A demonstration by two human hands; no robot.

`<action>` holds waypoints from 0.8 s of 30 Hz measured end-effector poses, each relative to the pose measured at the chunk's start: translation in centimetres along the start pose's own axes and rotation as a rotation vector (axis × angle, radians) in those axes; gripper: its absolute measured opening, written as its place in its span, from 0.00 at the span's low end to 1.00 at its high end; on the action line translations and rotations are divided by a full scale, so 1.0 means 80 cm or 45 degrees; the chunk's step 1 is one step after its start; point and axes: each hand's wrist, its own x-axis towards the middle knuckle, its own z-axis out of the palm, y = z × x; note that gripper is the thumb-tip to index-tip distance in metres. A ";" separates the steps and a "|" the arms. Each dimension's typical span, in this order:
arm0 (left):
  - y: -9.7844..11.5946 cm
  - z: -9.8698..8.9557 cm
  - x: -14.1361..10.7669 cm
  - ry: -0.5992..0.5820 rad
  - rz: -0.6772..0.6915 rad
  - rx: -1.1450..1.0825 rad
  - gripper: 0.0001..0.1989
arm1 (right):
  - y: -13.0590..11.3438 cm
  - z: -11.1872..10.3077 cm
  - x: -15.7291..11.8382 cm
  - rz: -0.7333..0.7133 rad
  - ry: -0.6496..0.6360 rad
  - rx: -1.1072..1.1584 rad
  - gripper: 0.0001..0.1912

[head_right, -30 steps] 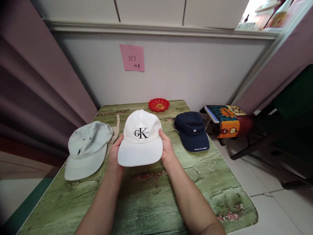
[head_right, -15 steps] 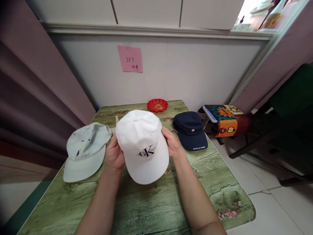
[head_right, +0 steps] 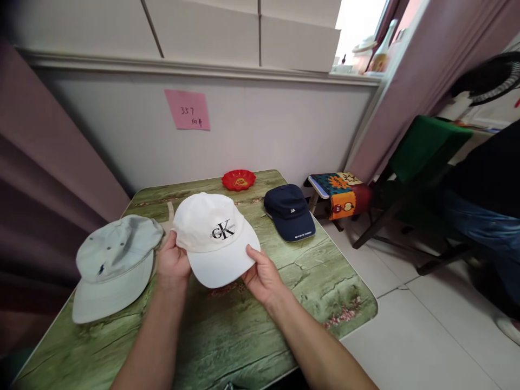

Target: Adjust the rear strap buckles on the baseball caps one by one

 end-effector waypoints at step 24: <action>-0.032 -0.097 -0.107 0.038 -0.107 0.895 0.05 | -0.216 -0.115 0.080 -0.518 0.513 -0.246 0.10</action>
